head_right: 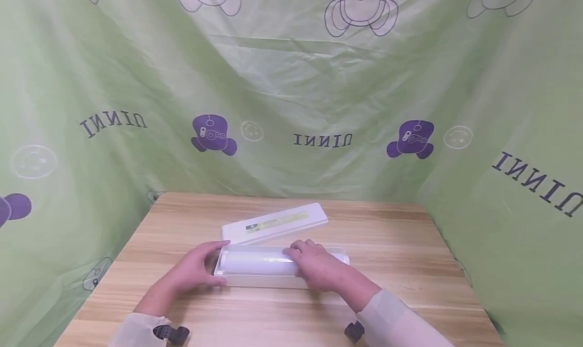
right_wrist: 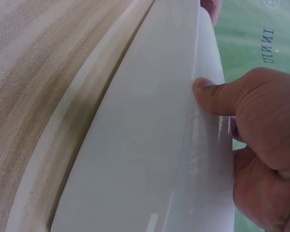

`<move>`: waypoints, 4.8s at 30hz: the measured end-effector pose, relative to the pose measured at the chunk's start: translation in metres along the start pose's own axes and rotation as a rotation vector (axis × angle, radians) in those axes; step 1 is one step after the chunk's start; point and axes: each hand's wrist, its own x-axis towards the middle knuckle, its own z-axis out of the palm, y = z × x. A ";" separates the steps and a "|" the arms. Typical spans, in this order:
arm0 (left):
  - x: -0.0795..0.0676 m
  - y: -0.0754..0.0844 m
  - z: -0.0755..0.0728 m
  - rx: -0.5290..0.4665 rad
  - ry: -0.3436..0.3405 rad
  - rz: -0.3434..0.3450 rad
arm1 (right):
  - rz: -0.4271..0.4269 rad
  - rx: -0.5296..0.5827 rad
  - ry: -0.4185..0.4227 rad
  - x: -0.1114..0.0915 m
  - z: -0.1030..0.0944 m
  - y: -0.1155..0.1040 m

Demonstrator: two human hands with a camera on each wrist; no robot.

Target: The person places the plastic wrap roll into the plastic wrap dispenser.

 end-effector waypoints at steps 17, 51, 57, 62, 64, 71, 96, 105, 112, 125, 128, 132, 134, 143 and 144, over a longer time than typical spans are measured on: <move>-0.002 0.001 0.002 -0.013 -0.006 -0.049 | -0.039 0.020 -0.007 0.005 -0.001 0.002; 0.002 0.005 -0.001 -0.002 -0.004 -0.029 | -0.018 0.129 0.033 0.010 0.005 0.009; 0.002 0.004 -0.001 -0.003 -0.007 -0.027 | -0.034 0.144 0.067 0.008 0.007 0.011; 0.001 0.005 -0.001 -0.013 -0.004 -0.029 | -0.037 0.166 0.081 0.006 0.010 0.013; 0.001 0.006 -0.001 -0.016 -0.003 -0.031 | -0.037 0.179 0.081 0.006 0.011 0.014; 0.001 0.006 -0.001 -0.014 -0.003 -0.035 | -0.008 0.226 0.064 0.006 0.014 0.018; 0.001 0.005 0.002 -0.009 0.001 -0.026 | 0.035 0.285 0.064 0.003 0.008 0.025; 0.001 0.005 0.001 -0.017 0.007 -0.031 | 0.043 0.329 0.120 -0.001 0.006 0.029; 0.001 0.003 0.001 -0.012 0.004 -0.034 | 0.033 0.308 0.183 -0.007 0.006 0.030; 0.001 0.003 0.002 -0.024 0.003 -0.037 | 0.054 0.339 0.254 -0.021 0.012 0.029; 0.001 0.003 0.003 -0.023 0.003 -0.042 | 0.044 0.333 0.279 -0.023 0.013 0.030; 0.001 0.002 0.003 -0.018 0.001 -0.043 | 0.056 0.326 0.300 -0.025 0.016 0.032; 0.001 0.003 0.003 -0.015 0.000 -0.042 | 0.065 0.332 0.307 -0.026 0.017 0.033; 0.001 0.002 0.002 -0.002 0.003 -0.037 | 0.083 0.352 0.348 -0.032 0.023 0.036; 0.001 0.002 0.002 -0.004 0.004 -0.036 | 0.088 0.352 0.350 -0.032 0.024 0.037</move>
